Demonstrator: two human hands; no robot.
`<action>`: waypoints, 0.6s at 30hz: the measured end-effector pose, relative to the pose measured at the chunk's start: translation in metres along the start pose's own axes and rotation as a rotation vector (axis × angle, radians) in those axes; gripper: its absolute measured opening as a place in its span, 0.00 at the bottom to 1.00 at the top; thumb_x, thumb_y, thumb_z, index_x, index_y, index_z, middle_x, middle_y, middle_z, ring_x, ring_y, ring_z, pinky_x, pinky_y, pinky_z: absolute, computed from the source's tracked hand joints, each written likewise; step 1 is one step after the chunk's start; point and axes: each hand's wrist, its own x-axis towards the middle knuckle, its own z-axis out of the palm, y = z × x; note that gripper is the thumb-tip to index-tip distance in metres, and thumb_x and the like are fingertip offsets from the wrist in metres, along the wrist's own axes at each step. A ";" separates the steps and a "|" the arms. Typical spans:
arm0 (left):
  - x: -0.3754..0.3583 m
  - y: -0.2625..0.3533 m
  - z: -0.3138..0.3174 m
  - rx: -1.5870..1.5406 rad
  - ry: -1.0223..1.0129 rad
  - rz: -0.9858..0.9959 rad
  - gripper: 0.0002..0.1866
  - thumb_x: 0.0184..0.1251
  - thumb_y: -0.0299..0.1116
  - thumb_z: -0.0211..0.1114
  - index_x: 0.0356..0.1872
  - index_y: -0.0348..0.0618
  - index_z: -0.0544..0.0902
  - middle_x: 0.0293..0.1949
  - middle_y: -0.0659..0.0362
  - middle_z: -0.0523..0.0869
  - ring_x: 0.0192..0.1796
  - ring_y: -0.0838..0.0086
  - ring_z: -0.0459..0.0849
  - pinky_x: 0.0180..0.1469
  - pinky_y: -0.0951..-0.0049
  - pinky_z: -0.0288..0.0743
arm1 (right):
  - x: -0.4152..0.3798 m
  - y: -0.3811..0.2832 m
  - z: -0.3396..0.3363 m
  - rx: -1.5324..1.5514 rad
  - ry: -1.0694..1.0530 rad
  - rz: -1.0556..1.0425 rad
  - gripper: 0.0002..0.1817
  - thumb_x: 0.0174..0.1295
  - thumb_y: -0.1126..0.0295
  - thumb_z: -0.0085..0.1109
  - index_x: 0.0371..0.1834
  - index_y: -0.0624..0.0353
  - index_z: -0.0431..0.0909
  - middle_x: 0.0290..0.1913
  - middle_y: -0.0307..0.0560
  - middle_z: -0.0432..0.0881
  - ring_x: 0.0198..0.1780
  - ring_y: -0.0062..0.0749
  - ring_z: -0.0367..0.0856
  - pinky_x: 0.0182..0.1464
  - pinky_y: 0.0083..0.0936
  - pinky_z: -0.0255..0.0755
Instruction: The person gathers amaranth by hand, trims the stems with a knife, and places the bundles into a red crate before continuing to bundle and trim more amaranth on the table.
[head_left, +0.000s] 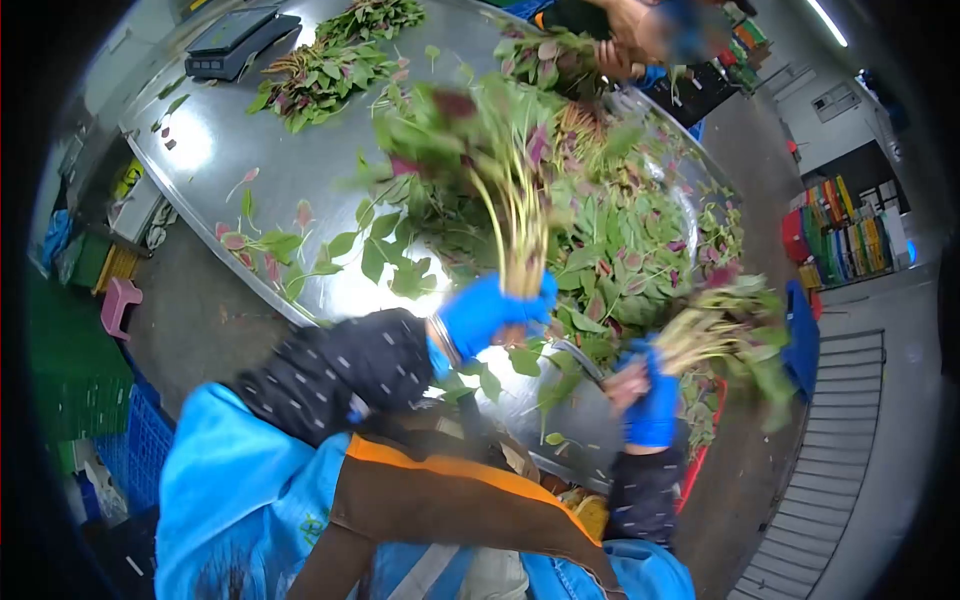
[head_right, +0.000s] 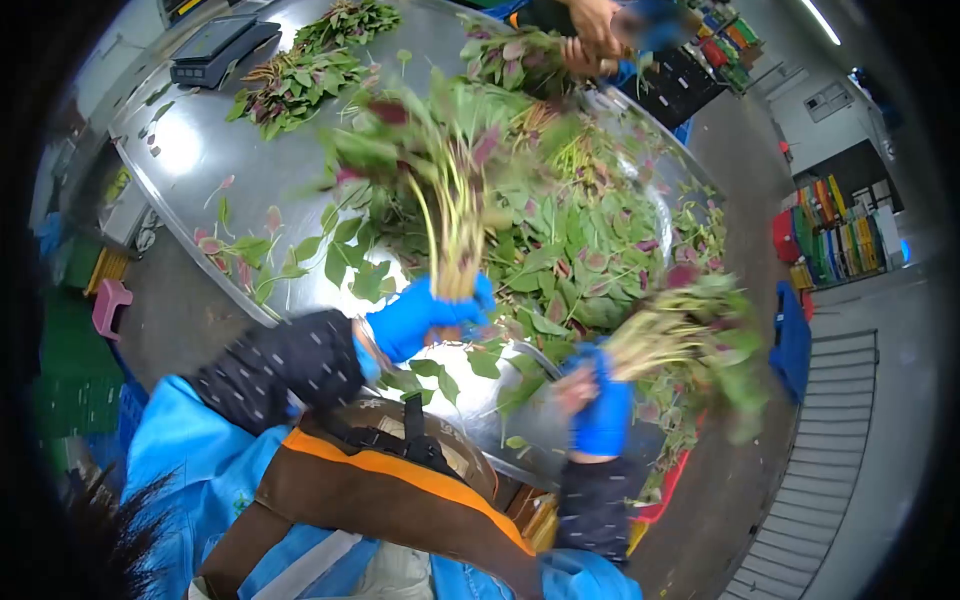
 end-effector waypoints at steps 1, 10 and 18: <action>-0.006 -0.021 0.002 0.026 0.024 -0.144 0.21 0.60 0.32 0.63 0.54 0.42 0.71 0.43 0.58 0.79 0.39 0.76 0.79 0.41 0.77 0.75 | -0.003 0.043 0.006 0.126 -0.210 0.149 0.10 0.62 0.66 0.53 0.41 0.60 0.74 0.26 0.34 0.71 0.22 0.17 0.68 0.23 0.13 0.63; -0.045 -0.081 -0.041 -0.255 0.076 -0.627 0.22 0.57 0.27 0.65 0.53 0.40 0.70 0.42 0.54 0.81 0.42 0.70 0.83 0.43 0.71 0.79 | -0.023 0.132 0.058 -0.315 -0.417 0.415 0.23 0.66 0.53 0.46 0.48 0.64 0.73 0.41 0.48 0.79 0.41 0.26 0.78 0.41 0.21 0.70; -0.048 -0.063 -0.032 0.398 -0.206 -0.483 0.13 0.53 0.28 0.67 0.40 0.36 0.79 0.36 0.55 0.84 0.37 0.72 0.83 0.38 0.74 0.78 | -0.028 0.111 0.050 -0.208 -0.665 0.344 0.25 0.64 0.54 0.48 0.56 0.63 0.67 0.43 0.43 0.77 0.38 0.24 0.77 0.38 0.21 0.71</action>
